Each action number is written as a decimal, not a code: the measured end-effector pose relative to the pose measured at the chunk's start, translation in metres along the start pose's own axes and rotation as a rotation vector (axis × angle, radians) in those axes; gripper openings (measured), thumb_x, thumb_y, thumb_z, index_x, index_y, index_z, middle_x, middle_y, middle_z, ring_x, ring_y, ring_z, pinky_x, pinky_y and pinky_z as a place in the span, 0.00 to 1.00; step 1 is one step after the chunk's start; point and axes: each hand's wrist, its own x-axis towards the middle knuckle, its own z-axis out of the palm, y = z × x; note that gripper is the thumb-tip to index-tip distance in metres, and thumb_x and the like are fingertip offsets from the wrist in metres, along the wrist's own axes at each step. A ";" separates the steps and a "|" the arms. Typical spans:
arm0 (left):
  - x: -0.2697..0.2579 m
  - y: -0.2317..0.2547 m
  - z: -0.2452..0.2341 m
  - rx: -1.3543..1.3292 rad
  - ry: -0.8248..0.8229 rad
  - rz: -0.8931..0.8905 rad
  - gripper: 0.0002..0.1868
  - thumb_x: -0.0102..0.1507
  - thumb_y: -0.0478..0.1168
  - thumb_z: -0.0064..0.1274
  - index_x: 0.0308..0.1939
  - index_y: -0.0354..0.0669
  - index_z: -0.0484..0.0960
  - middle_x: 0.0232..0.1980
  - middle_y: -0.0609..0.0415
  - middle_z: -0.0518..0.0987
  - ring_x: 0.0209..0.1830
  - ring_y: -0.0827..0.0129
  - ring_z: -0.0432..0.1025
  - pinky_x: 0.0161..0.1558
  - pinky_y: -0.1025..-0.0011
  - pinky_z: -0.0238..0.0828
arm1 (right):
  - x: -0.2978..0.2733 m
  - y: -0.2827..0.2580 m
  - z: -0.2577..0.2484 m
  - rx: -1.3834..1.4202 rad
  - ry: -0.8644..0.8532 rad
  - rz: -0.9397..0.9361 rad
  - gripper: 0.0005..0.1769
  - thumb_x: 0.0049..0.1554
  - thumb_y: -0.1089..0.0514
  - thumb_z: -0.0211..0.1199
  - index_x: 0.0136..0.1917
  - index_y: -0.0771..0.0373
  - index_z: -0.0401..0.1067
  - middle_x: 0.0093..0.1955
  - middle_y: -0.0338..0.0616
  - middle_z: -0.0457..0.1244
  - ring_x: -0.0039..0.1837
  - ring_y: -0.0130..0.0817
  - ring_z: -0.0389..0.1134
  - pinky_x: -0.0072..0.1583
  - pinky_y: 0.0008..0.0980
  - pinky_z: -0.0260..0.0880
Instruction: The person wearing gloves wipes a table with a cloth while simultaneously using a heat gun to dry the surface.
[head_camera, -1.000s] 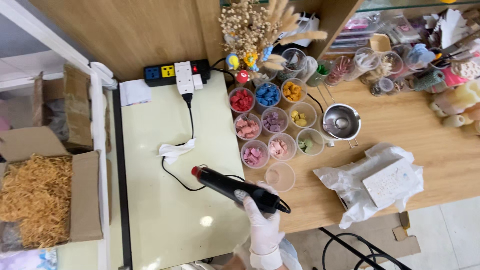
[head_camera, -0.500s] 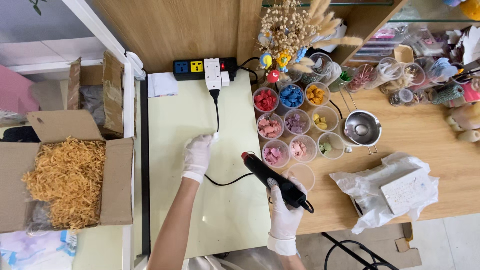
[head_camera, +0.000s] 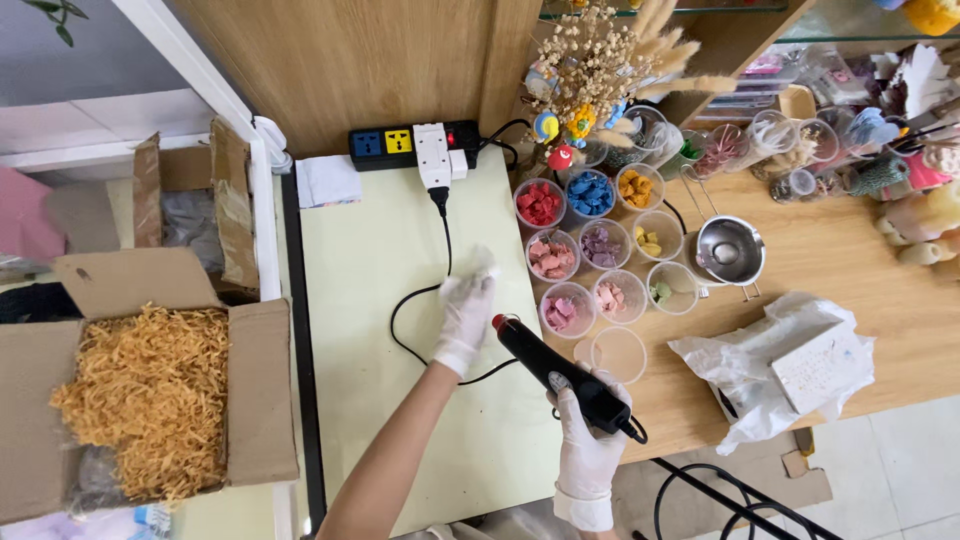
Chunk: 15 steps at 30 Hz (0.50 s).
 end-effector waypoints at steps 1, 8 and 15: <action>0.010 -0.008 0.018 0.242 -0.023 0.021 0.25 0.66 0.30 0.39 0.68 0.40 0.72 0.73 0.42 0.70 0.73 0.55 0.63 0.72 0.63 0.58 | -0.003 -0.002 -0.002 -0.013 0.020 0.041 0.27 0.55 0.74 0.62 0.65 0.65 0.61 0.66 0.52 0.62 0.64 0.41 0.68 0.58 0.43 0.76; 0.063 -0.024 0.010 0.120 -0.305 0.257 0.30 0.62 0.33 0.42 0.70 0.35 0.67 0.76 0.45 0.65 0.78 0.58 0.56 0.75 0.62 0.53 | -0.026 -0.004 -0.006 0.007 0.068 0.126 0.27 0.54 0.75 0.61 0.65 0.66 0.61 0.67 0.53 0.62 0.64 0.38 0.69 0.59 0.43 0.78; -0.007 0.030 -0.063 0.126 -0.481 0.412 0.32 0.57 0.37 0.47 0.68 0.40 0.69 0.72 0.51 0.70 0.75 0.66 0.59 0.73 0.61 0.51 | -0.048 -0.007 -0.007 -0.031 0.048 0.142 0.27 0.54 0.74 0.61 0.65 0.66 0.62 0.66 0.55 0.63 0.63 0.42 0.69 0.58 0.45 0.78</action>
